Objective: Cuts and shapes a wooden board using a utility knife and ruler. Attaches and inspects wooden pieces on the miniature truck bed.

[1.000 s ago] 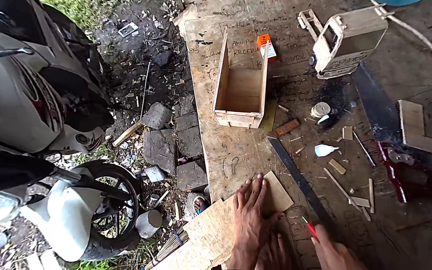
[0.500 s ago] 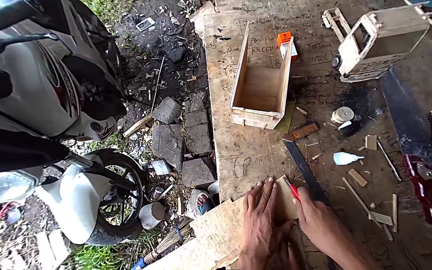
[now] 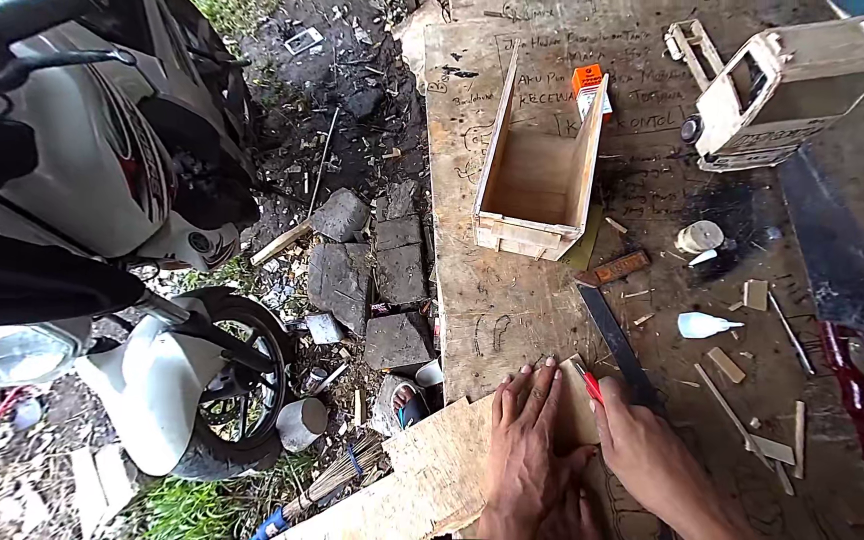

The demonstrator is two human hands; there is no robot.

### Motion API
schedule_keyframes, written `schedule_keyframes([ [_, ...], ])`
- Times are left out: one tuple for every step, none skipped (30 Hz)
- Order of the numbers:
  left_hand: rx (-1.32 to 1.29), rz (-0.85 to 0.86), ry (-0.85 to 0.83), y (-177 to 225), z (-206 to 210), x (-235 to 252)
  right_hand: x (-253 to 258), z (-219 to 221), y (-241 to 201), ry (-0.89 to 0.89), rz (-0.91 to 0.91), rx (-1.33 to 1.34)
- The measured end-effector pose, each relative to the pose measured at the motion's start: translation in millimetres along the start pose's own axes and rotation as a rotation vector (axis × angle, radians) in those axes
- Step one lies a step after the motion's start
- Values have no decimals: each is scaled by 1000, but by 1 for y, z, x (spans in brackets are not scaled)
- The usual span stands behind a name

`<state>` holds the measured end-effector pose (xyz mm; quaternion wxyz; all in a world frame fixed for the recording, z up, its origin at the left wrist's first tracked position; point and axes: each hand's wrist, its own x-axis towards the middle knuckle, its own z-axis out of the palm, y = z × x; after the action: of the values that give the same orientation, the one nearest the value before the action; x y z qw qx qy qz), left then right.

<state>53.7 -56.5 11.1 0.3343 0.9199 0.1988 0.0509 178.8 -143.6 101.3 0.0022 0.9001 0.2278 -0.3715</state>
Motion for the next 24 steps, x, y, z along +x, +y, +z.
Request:
schedule_keyframes([
  [1, 1, -5, 0, -1, 0, 0, -3, -4, -30, 17, -15],
  [0, 0, -10, 1, -1, 0, 0, -7, -9, -74, 41, -33],
  [4, 0, -10, 1, -2, 0, 2, -12, -15, -122, 65, -54],
  [12, 0, -11, 1, -2, 0, 3, -18, -20, -172, 89, -77],
  [25, -2, -16, 2, -2, 0, 5, -23, -24, -219, 108, -99],
  [39, -3, -20, 4, -3, 0, 5, -27, -26, -249, 116, -116],
  [50, -4, -24, 4, -3, 0, 6, -30, -27, -274, 117, -131],
  [61, -5, -22, 4, -3, 1, 7, -32, -28, -290, 112, -139],
  [70, -6, -19, 4, -3, 1, 8, -34, -28, -307, 108, -146],
  [77, -7, -20, 4, -3, 0, 8, -35, -29, -319, 109, -151],
  [80, -8, -19, 4, -3, 1, 8, -36, -29, -324, 112, -157],
  [83, -7, -13, 3, -2, 1, 8, -36, -28, -327, 114, -155],
  [86, -7, -4, 2, -2, 2, 8, -35, -28, -324, 116, -150],
  [86, -9, -2, 2, -1, 1, 8, -35, -28, -325, 116, -146],
  [87, -11, 2, 2, -1, 1, 7, -36, -28, -328, 117, -143],
  [87, -11, 6, 2, -1, 2, 7, -36, -28, -328, 118, -137],
  [89, -13, 9, 2, -1, 2, 7, -35, -27, -328, 120, -130],
  [90, -16, 8, 2, -2, 2, 7, -35, -27, -325, 118, -121],
  [91, -16, 7, 2, -2, 1, 7, -33, -26, -321, 115, -115],
  [88, -16, 8, 2, -2, 2, 7, -33, -25, -316, 112, -110],
  [82, -15, 10, 2, -2, 2, 6, -33, -25, -314, 112, -108],
  [77, -18, 11, 2, -1, 2, 7, -33, -25, -314, 113, -107],
  [75, -26, 8, 2, -2, 2, 6, -33, -25, -318, 115, -104],
  [73, -29, 10, 3, -1, 3, 6, -33, -25, -317, 116, -102],
])
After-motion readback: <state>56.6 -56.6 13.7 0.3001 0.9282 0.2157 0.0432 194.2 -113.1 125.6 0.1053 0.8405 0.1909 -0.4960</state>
